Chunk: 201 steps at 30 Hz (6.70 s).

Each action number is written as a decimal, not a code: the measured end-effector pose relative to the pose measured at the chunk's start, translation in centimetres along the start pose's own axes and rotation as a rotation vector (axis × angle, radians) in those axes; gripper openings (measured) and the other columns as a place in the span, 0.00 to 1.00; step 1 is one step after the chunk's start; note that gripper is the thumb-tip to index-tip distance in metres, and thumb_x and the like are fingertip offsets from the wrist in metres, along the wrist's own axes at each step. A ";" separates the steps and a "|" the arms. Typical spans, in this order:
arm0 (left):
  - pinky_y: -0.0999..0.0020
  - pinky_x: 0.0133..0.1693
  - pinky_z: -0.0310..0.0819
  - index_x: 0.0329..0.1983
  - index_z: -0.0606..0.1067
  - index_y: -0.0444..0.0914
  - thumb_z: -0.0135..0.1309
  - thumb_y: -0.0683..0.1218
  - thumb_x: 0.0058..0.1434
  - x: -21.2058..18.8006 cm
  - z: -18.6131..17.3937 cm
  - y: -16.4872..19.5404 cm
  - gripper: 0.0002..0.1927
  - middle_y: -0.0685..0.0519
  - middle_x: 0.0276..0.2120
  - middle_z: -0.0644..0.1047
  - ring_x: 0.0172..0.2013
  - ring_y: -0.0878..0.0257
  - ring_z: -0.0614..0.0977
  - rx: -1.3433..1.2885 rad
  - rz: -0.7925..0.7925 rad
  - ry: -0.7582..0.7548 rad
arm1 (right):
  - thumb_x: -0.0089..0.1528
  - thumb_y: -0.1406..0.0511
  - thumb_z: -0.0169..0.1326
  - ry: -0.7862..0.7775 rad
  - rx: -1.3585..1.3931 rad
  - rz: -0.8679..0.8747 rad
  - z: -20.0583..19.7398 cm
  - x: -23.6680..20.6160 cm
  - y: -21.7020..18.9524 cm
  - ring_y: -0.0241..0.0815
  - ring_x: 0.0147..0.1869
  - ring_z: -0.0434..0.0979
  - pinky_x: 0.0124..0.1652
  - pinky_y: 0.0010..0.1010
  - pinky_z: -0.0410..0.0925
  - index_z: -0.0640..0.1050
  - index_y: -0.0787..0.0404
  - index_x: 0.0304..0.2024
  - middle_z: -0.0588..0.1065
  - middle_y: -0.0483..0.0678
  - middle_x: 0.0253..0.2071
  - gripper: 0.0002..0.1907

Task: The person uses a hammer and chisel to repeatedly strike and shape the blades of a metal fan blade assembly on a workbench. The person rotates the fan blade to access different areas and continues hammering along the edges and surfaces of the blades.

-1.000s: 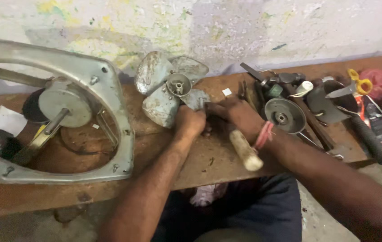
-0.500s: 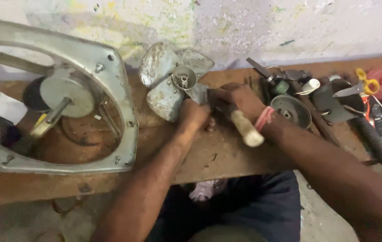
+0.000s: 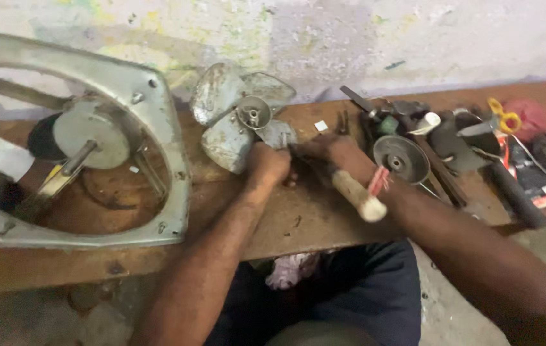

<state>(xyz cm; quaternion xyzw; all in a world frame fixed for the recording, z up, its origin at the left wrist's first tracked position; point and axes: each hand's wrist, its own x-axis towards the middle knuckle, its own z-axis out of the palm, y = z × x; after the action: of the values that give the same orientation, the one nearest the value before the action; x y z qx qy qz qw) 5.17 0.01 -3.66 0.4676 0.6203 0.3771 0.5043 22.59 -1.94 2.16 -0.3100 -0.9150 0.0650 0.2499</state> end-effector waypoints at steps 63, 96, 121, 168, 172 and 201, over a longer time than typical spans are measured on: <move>0.46 0.47 0.76 0.50 0.75 0.28 0.57 0.45 0.60 0.9 0.2 -1.3 0.18 0.31 0.41 0.80 0.45 0.33 0.83 0.233 0.276 0.238 | 0.58 0.72 0.56 0.133 0.046 0.124 -0.6 -2.1 -1.0 0.61 0.48 0.80 0.47 0.46 0.73 0.79 0.61 0.56 0.79 0.58 0.49 0.22; 0.46 0.46 0.75 0.46 0.77 0.27 0.57 0.42 0.56 1.6 0.4 -2.7 0.16 0.31 0.40 0.80 0.45 0.33 0.81 0.212 0.547 0.339 | 0.60 0.72 0.57 0.141 0.076 0.212 0.4 -1.8 -1.2 0.58 0.47 0.81 0.46 0.43 0.73 0.81 0.57 0.52 0.80 0.55 0.43 0.17; 0.46 0.47 0.74 0.50 0.75 0.26 0.61 0.44 0.57 1.3 0.5 -2.6 0.21 0.30 0.42 0.79 0.45 0.33 0.80 0.294 0.587 0.411 | 0.60 0.70 0.57 0.193 0.114 0.227 0.3 -1.1 -2.3 0.58 0.45 0.81 0.45 0.42 0.73 0.80 0.59 0.54 0.80 0.57 0.41 0.18; 0.48 0.47 0.75 0.48 0.76 0.31 0.57 0.43 0.56 0.9 -0.1 -3.4 0.18 0.33 0.41 0.80 0.46 0.36 0.81 0.261 0.491 0.259 | 0.61 0.74 0.57 0.366 0.143 0.244 2.2 -0.9 -2.8 0.56 0.46 0.84 0.45 0.37 0.74 0.81 0.61 0.52 0.81 0.57 0.43 0.17; 0.47 0.46 0.75 0.53 0.73 0.30 0.54 0.43 0.56 0.6 -0.3 -3.1 0.21 0.33 0.42 0.80 0.46 0.35 0.80 0.157 0.550 0.217 | 0.59 0.73 0.57 0.354 0.104 0.173 2.7 -1.4 -2.2 0.56 0.45 0.84 0.52 0.44 0.72 0.81 0.61 0.51 0.81 0.56 0.40 0.17; 0.49 0.42 0.77 0.43 0.79 0.33 0.57 0.43 0.55 0.3 -0.3 -2.7 0.14 0.37 0.37 0.82 0.41 0.39 0.84 0.189 0.641 0.247 | 0.66 0.67 0.53 0.209 0.332 0.499 1.8 2.7 -1.3 0.50 0.44 0.81 0.44 0.38 0.75 0.80 0.61 0.52 0.81 0.53 0.46 0.13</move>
<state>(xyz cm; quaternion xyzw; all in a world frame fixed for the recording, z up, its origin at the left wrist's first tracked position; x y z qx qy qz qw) 4.35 -0.43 -6.23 0.6339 0.5305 0.5109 0.2360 19.18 -1.29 2.05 -0.4849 -0.7570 0.2404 0.3660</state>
